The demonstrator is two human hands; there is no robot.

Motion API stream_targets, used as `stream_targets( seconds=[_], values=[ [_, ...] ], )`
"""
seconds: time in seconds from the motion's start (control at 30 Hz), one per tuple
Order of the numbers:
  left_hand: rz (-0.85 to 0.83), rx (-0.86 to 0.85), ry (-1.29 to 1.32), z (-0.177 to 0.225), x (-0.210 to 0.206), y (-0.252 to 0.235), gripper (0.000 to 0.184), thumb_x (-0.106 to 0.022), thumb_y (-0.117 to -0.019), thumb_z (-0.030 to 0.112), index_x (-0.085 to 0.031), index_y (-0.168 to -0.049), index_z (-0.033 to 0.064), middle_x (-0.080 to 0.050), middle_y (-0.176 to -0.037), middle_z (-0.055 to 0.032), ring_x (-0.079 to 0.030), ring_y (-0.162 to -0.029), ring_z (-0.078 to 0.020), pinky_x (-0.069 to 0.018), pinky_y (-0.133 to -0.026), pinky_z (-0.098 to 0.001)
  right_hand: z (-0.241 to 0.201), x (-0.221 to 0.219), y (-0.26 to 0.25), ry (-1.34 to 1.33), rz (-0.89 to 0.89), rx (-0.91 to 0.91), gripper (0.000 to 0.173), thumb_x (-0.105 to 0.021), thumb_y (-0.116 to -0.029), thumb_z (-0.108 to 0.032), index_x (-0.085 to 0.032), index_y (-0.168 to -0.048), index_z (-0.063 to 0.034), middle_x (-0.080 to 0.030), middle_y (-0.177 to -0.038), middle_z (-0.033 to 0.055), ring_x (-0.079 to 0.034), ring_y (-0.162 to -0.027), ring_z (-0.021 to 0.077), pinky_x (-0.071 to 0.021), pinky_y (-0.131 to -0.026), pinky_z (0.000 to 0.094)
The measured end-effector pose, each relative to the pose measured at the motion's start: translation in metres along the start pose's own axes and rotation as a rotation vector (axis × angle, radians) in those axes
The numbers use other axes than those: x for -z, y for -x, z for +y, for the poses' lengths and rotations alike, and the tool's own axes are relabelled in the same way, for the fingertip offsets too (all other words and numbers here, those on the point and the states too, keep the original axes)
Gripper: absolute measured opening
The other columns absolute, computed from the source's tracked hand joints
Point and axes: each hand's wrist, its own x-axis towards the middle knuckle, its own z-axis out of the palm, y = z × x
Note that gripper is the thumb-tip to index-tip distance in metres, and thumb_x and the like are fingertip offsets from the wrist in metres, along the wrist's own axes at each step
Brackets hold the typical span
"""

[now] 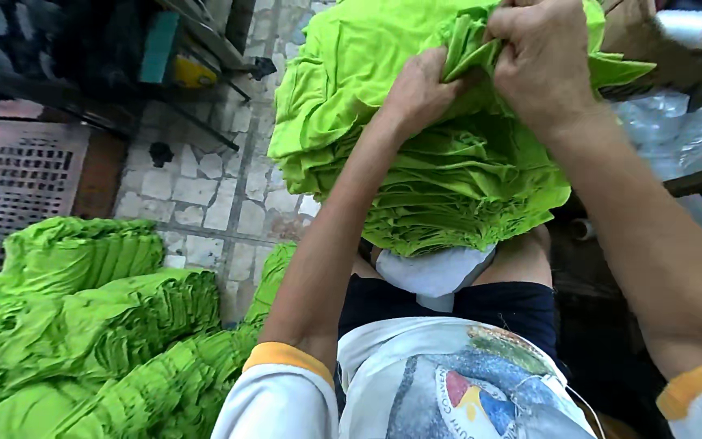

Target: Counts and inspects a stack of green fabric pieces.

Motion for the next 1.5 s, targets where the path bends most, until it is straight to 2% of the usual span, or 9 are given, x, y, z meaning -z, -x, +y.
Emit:
stream_targets(
  seconds=[0.13,0.37,0.5,0.7,0.93,1.1,1.23,1.37,1.5],
  values=[
    [-0.006,0.208,0.176,-0.005,0.003,-0.006,0.028,-0.057,-0.1035,0.025,-0.063,-0.118,0.0015,-0.067,-0.105,-0.0097,-0.064,-0.095,-0.0146,-0.0523,-0.087,-0.0379,-0.028,-0.004,0.052,0.137,-0.098,0.221,0.03,-0.05,-0.0952,0.01,-0.067,-0.118,0.0013,-0.064,-0.125,0.0274,-0.058,-0.123,0.0474,-0.0459,-0.1,0.0613],
    [-0.081,0.141,0.334,-0.005,0.005,-0.005,0.027,-0.058,-0.1047,0.031,-0.065,-0.12,0.0095,-0.07,-0.105,0.0007,-0.067,-0.095,-0.0036,-0.0555,-0.088,-0.0287,0.012,0.021,0.069,-0.045,-0.267,0.166,0.028,-0.048,-0.0898,0.013,-0.072,-0.099,0.0013,-0.067,-0.115,0.0244,-0.061,-0.111,0.0477,-0.0488,-0.085,0.0647],
    [-0.273,-0.012,0.338,-0.003,0.015,0.015,0.066,-0.067,-0.0951,0.044,-0.048,-0.146,0.0055,-0.066,-0.128,-0.0042,-0.064,-0.113,-0.0055,-0.0525,-0.102,-0.0294,0.019,0.01,0.015,-0.135,-0.152,0.068,0.027,-0.045,-0.0922,0.009,-0.072,-0.098,0.006,-0.067,-0.112,0.0261,-0.065,-0.104,0.0424,-0.0491,-0.086,0.0597],
    [-0.039,0.146,0.021,-0.007,-0.006,-0.005,0.036,-0.057,-0.1044,0.034,-0.065,-0.114,-0.0003,-0.068,-0.105,-0.0154,-0.065,-0.1,-0.0246,-0.0505,-0.091,-0.0477,-0.004,-0.006,0.004,0.035,-0.098,0.002,0.027,-0.046,-0.0954,0.005,-0.068,-0.111,0.0019,-0.063,-0.121,0.025,-0.063,-0.114,0.0426,-0.0511,-0.088,0.058],
    [-0.078,0.298,0.196,-0.011,0.001,-0.017,0.049,-0.059,-0.1016,0.047,-0.062,-0.127,0.005,-0.068,-0.117,-0.0099,-0.066,-0.109,-0.0156,-0.0524,-0.098,-0.0422,0.004,0.002,0.117,0.076,-0.315,0.134,0.023,-0.054,-0.0886,0.013,-0.067,-0.102,0.0003,-0.065,-0.123,0.0245,-0.062,-0.116,0.0478,-0.0517,-0.083,0.0627],
    [-0.11,0.112,0.283,-0.013,0.002,-0.006,0.032,-0.059,-0.104,0.036,-0.066,-0.119,0.0087,-0.07,-0.104,-0.0002,-0.067,-0.095,-0.0044,-0.0554,-0.089,-0.0304,0.012,0.016,0.075,0.033,-0.194,0.171,0.018,-0.05,-0.0931,0.009,-0.068,-0.091,0.0061,-0.066,-0.106,0.0273,-0.064,-0.1,0.0494,-0.0509,-0.073,0.063],
    [-0.244,0.018,0.246,-0.003,0.006,0.016,0.068,-0.065,-0.0953,0.052,-0.051,-0.143,0.0048,-0.067,-0.124,-0.0064,-0.065,-0.111,-0.0079,-0.0533,-0.101,-0.0325,0.018,0.015,0.015,-0.054,-0.119,-0.011,0.027,-0.044,-0.0959,0.002,-0.071,-0.099,0.006,-0.067,-0.111,0.0264,-0.064,-0.105,0.0419,-0.0469,-0.087,0.0583],
    [-0.079,0.021,0.016,-0.007,-0.011,0.005,0.05,-0.064,-0.0985,0.048,-0.066,-0.118,0.0016,-0.07,-0.107,-0.0122,-0.067,-0.102,-0.0214,-0.0512,-0.095,-0.0467,0.007,-0.01,-0.008,0.007,-0.055,-0.14,0.028,-0.045,-0.0965,-0.002,-0.071,-0.104,0.0017,-0.068,-0.116,0.0229,-0.065,-0.111,0.0391,-0.0477,-0.09,0.0571],
    [-0.094,0.225,0.051,-0.009,-0.004,-0.007,0.044,-0.052,-0.1063,0.04,-0.063,-0.116,-0.0004,-0.066,-0.107,-0.0149,-0.065,-0.099,-0.0228,-0.0508,-0.09,-0.0466,-0.03,-0.003,0.056,0.121,-0.003,0.186,0.028,-0.046,-0.0998,0.005,-0.067,-0.117,0.0018,-0.065,-0.125,0.0271,-0.059,-0.121,0.0458,-0.0494,-0.097,0.0568]
  ],
)
